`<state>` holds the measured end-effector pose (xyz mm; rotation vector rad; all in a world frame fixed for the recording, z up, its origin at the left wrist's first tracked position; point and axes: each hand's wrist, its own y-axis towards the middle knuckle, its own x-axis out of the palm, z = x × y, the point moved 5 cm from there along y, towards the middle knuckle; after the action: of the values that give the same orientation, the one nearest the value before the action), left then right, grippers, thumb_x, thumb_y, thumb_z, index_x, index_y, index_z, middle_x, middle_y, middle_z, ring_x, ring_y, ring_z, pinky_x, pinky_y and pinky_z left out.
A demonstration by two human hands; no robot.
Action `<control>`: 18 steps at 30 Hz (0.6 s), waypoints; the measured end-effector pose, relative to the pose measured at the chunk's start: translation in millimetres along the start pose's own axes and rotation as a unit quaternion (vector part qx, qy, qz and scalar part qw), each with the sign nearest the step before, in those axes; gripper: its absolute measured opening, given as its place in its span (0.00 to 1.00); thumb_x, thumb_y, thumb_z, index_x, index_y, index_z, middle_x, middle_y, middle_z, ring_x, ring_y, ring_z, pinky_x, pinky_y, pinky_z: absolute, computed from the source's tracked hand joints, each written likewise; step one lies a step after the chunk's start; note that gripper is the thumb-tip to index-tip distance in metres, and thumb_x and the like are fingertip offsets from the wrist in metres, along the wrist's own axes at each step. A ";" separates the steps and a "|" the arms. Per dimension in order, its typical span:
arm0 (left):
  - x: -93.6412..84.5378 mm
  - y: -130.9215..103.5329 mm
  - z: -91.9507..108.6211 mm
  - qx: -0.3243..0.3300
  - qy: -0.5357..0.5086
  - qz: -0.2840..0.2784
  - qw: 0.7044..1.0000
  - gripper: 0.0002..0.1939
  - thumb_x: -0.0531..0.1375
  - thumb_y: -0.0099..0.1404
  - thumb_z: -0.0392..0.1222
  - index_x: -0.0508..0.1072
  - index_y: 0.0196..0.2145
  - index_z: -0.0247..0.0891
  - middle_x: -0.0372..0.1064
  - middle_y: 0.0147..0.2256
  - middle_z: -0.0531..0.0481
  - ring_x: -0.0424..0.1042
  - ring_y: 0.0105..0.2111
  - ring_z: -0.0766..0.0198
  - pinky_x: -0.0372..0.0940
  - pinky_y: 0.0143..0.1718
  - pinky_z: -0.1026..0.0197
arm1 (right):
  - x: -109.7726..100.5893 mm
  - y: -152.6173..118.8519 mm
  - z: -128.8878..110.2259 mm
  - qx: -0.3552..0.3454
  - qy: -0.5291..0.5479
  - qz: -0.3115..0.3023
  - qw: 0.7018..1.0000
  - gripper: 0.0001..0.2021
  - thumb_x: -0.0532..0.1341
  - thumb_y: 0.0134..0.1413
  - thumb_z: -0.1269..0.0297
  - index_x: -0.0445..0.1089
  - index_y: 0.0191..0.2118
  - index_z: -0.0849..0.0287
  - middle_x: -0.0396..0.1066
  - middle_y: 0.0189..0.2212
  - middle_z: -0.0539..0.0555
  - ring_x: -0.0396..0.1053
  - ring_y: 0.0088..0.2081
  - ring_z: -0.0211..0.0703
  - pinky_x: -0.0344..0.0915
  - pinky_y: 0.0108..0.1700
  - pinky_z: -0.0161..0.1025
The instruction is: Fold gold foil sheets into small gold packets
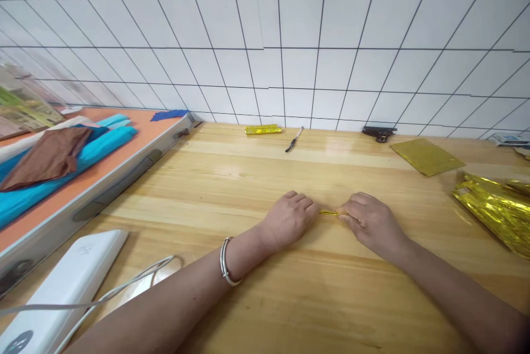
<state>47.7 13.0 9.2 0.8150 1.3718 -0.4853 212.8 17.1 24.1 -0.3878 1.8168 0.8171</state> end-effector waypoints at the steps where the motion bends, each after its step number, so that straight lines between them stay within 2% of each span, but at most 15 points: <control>1: -0.1 0.1 1.2 -0.003 0.001 0.004 1.000 0.07 0.49 0.67 0.35 0.67 0.35 0.36 0.67 0.31 0.48 0.63 0.31 0.62 0.55 0.34 0.58 | 0.9 1.3 -4.0 -0.007 -0.012 -0.008 1.000 0.08 0.53 0.58 0.68 0.69 0.32 0.57 0.66 0.27 0.53 0.63 0.32 0.42 0.59 0.35 0.38; 6: -3.9 -1.5 8.4 0.015 0.003 0.042 0.999 0.07 0.50 0.65 0.34 0.65 0.31 0.37 0.66 0.28 0.51 0.62 0.28 0.63 0.52 0.31 0.58 | 11.1 6.0 -25.1 -0.049 -0.091 -0.057 0.993 0.07 0.54 0.58 0.67 0.69 0.32 0.58 0.69 0.29 0.55 0.63 0.35 0.46 0.58 0.39 0.42; 9: -7.8 -0.8 13.9 0.036 0.001 0.053 0.998 0.06 0.50 0.64 0.33 0.65 0.30 0.37 0.66 0.27 0.51 0.62 0.27 0.63 0.51 0.30 0.58 | 12.9 6.7 -30.8 -0.071 -0.071 -0.054 0.993 0.12 0.51 0.59 0.72 0.67 0.27 0.59 0.68 0.24 0.53 0.62 0.30 0.41 0.58 0.36 0.39; 12: -12.8 0.1 14.7 0.035 0.002 0.050 0.998 0.05 0.51 0.62 0.32 0.65 0.30 0.38 0.66 0.26 0.51 0.62 0.26 0.64 0.50 0.30 0.58 | 8.6 6.5 -29.6 -0.076 -0.051 -0.041 0.995 0.14 0.50 0.61 0.70 0.66 0.25 0.58 0.66 0.22 0.51 0.60 0.27 0.40 0.57 0.34 0.39; 14: -15.2 0.3 12.6 0.023 -0.005 0.043 0.999 0.06 0.51 0.61 0.31 0.66 0.31 0.38 0.66 0.26 0.52 0.63 0.26 0.65 0.51 0.30 0.58 | 5.4 6.5 -27.3 -0.067 -0.030 -0.043 0.996 0.13 0.50 0.61 0.68 0.66 0.27 0.58 0.66 0.22 0.51 0.60 0.28 0.40 0.57 0.34 0.38; 18: -14.7 -1.0 8.8 0.002 -0.051 0.013 0.999 0.08 0.51 0.60 0.29 0.67 0.34 0.38 0.69 0.29 0.52 0.66 0.28 0.65 0.52 0.31 0.60 | 6.2 6.2 -23.4 -0.042 0.013 -0.083 0.996 0.11 0.49 0.62 0.69 0.66 0.31 0.58 0.67 0.25 0.51 0.62 0.30 0.40 0.58 0.33 0.37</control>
<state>50.3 3.5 23.3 0.8006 1.2654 -0.5030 190.4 6.0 25.5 -0.5978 1.7507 0.7768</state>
